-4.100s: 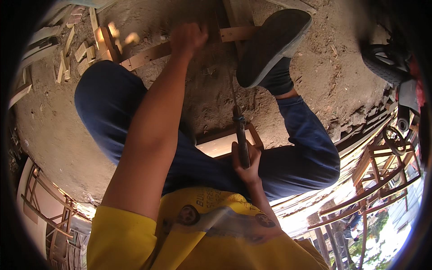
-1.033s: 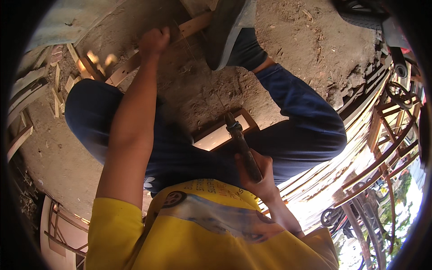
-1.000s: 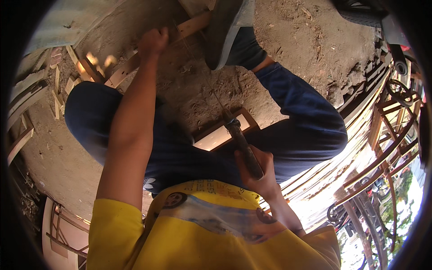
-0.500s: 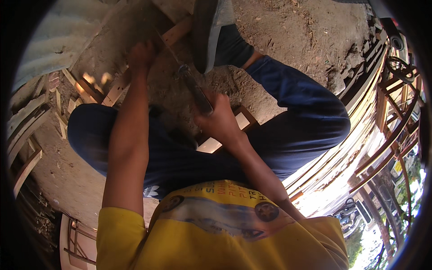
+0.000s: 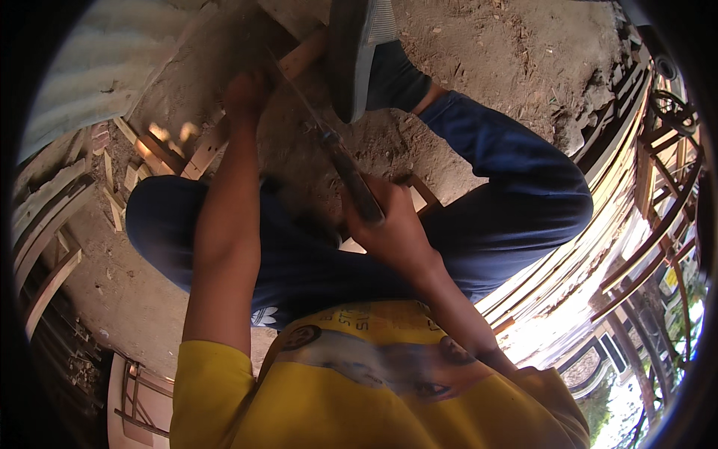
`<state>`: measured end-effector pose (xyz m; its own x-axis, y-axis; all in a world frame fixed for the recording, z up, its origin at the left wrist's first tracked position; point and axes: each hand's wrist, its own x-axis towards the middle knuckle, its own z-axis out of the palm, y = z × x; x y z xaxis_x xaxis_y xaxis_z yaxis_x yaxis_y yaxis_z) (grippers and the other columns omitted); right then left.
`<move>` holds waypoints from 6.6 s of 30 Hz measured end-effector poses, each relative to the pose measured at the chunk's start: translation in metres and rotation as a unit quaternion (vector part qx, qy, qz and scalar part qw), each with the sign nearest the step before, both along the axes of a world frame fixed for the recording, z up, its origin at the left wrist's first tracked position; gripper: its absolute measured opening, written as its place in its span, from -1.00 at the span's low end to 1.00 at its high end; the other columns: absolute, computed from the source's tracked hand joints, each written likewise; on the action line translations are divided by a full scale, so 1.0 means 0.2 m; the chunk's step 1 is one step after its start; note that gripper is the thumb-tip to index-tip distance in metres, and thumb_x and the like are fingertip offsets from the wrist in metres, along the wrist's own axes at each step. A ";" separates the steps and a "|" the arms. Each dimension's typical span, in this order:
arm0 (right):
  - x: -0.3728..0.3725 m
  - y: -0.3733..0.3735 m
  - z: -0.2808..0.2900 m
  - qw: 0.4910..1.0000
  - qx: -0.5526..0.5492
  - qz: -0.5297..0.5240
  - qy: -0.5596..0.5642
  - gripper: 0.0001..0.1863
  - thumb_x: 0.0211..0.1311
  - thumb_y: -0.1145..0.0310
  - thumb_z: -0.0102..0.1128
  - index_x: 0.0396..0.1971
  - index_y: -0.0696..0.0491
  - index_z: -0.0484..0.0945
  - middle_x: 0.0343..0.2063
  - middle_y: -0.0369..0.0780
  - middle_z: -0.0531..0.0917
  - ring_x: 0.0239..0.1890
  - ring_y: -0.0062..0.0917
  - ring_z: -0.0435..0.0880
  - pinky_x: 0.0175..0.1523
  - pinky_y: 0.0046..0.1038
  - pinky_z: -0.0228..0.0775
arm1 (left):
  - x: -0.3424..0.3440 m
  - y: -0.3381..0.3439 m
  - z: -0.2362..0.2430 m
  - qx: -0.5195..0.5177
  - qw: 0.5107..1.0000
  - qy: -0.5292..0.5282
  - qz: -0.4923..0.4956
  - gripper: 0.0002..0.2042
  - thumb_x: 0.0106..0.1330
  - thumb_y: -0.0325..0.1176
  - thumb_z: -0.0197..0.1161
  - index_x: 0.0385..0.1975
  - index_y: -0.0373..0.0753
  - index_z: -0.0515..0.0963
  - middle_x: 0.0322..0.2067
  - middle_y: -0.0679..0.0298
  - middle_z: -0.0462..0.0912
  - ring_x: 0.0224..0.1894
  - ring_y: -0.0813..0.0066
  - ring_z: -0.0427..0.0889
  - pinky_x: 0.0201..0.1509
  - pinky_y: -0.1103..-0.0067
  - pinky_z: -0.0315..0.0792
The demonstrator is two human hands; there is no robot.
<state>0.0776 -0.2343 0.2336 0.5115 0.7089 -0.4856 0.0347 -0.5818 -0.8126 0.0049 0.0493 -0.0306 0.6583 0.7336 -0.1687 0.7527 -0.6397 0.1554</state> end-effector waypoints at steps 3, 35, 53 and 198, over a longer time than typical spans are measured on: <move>0.03 -0.18 0.11 1.000 0.015 -0.011 0.012 -0.89 0.16 0.49 0.15 -0.49 0.22 0.53 -0.74 -0.21 0.50 -0.62 -0.71 0.50 -0.50 -0.49 0.30 | -0.01 0.00 0.05 -0.028 0.990 -0.026 0.135 -0.47 0.33 0.02 -0.12 -0.43 -0.37 0.62 -0.37 -0.12 0.63 -0.25 -0.11 0.63 -0.14 0.15 0.48; 0.03 -0.06 0.01 0.993 -0.020 0.065 -0.099 -0.83 0.27 0.42 0.13 -0.30 0.24 0.56 -0.66 -0.34 0.47 -0.56 -0.81 0.32 -0.52 -0.61 0.15 | 0.04 -0.08 0.11 -0.014 0.983 -0.053 0.177 -0.52 0.26 0.08 -0.06 -0.31 -0.19 0.66 -0.30 0.06 0.68 -0.20 0.09 0.66 -0.07 0.23 0.51; 0.04 0.17 -0.20 0.997 -0.066 -0.036 -0.032 -0.87 0.26 0.45 0.14 -0.36 0.23 0.52 -0.70 -0.32 0.38 -0.60 -0.77 0.24 -0.55 -0.52 0.07 | 0.05 -0.09 0.26 -0.130 0.968 -0.070 0.205 -0.50 0.33 0.07 -0.12 -0.31 -0.24 0.64 -0.29 -0.03 0.65 -0.16 0.03 0.64 -0.05 0.22 0.50; 0.01 -0.13 0.08 0.993 -0.032 0.065 -0.095 -0.84 0.26 0.41 0.15 -0.31 0.22 0.55 -0.63 -0.33 0.50 -0.55 -0.78 0.35 -0.49 -0.59 0.21 | 0.07 -0.11 0.24 -0.115 0.971 -0.036 0.206 -0.47 0.31 0.11 -0.11 -0.34 -0.24 0.66 -0.32 0.05 0.67 -0.22 0.10 0.67 -0.13 0.24 0.53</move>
